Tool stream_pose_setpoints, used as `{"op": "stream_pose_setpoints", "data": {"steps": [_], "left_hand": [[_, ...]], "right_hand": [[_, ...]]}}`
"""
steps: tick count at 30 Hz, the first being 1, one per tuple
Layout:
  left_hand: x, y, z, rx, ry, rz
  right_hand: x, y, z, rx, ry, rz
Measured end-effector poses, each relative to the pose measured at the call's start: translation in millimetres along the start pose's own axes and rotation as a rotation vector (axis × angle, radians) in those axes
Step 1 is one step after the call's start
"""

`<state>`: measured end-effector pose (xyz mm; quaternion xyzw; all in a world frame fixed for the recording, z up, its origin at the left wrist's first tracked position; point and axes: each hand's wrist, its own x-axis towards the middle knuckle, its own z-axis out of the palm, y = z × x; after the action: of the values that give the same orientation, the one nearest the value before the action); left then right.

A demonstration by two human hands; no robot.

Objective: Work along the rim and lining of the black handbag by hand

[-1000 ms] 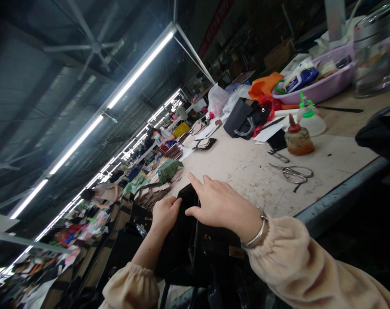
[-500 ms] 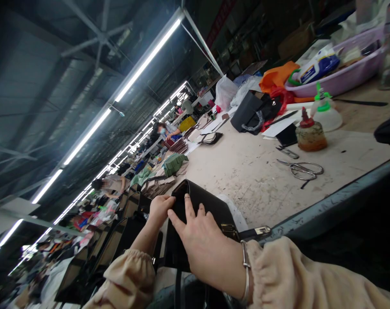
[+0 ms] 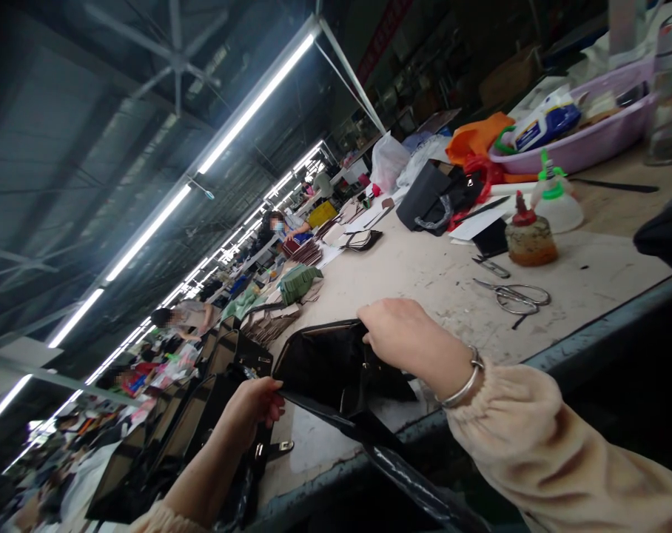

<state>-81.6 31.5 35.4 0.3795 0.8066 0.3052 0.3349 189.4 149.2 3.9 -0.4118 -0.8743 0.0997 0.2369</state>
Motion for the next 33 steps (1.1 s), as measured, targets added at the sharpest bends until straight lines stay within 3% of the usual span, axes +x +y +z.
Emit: {"op": "stream_pose_setpoints", "data": {"steps": [4,6,8,11,13,16,19,24,33], "left_hand": [[-9,-12,-8.8,0.037,-0.045,-0.045],[-14,-12,-18.8,0.191,-0.108,-0.088],[-21,-6,-29.4,0.465,-0.092,-0.06],[-31,13,-36.3,0.861,0.237,0.254],[-33,26,-30.3,0.859,0.34,0.531],[-24,39,-8.3,0.734,0.252,0.858],[-7,46,16.4,0.747,0.16,1.034],[16,53,38.4,0.732,0.085,1.113],[22,62,41.1,0.733,0.001,1.16]], "right_hand": [[2,-1,2,0.104,-0.036,-0.103],[3,-1,5,0.143,-0.041,-0.139],[4,-1,7,0.178,-0.051,-0.172],[6,-2,11,0.212,-0.056,-0.209],[6,-4,12,0.208,-0.047,-0.202],[7,-8,12,0.179,-0.036,-0.177],[8,-11,13,0.156,-0.029,-0.156],[10,-14,15,0.17,-0.041,-0.151],[16,-13,22,0.256,-0.068,-0.186]]}}
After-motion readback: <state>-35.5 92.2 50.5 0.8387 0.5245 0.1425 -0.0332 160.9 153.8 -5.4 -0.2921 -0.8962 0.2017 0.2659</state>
